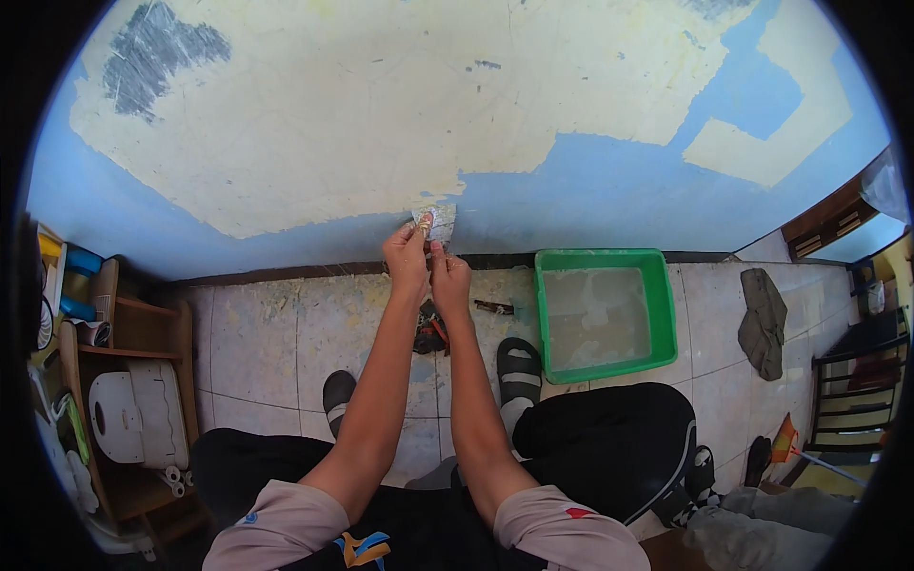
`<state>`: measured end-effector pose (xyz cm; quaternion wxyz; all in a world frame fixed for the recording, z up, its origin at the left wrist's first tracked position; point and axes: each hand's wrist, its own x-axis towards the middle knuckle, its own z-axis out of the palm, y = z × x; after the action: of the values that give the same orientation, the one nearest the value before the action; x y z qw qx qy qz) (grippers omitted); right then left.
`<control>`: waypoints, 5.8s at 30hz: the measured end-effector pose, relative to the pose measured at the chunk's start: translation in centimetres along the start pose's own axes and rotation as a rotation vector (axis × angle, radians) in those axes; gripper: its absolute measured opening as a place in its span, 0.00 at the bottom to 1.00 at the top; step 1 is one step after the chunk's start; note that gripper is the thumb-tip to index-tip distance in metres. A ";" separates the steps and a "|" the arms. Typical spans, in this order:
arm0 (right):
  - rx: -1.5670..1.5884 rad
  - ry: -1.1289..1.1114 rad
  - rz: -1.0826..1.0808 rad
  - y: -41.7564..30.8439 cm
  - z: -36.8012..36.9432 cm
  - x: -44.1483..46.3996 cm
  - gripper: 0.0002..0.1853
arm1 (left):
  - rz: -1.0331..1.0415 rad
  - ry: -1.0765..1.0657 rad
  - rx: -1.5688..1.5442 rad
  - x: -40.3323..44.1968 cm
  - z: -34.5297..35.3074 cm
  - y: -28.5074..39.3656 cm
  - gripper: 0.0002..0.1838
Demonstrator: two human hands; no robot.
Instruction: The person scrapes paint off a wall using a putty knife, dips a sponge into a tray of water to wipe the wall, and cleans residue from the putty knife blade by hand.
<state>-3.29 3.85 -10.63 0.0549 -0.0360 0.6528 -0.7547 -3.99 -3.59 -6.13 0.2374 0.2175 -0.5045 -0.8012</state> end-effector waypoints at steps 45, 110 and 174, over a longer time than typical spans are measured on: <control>-0.016 0.116 -0.051 -1.0 1.7 0.3 0.29 | 0.051 0.019 -0.025 -0.5 1.0 2.1 0.14; -0.575 0.073 -0.151 -7.2 -0.6 1.2 0.30 | -0.136 0.045 -0.341 -0.3 2.6 3.4 0.08; -0.101 0.106 -0.129 -3.6 1.9 0.6 0.31 | 0.141 0.018 0.039 -0.4 2.5 4.3 0.19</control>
<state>-3.81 2.40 -6.83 -0.0306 -0.0408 0.6882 -0.7237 -4.42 -3.20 -1.16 0.2933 0.1931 -0.5320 -0.7705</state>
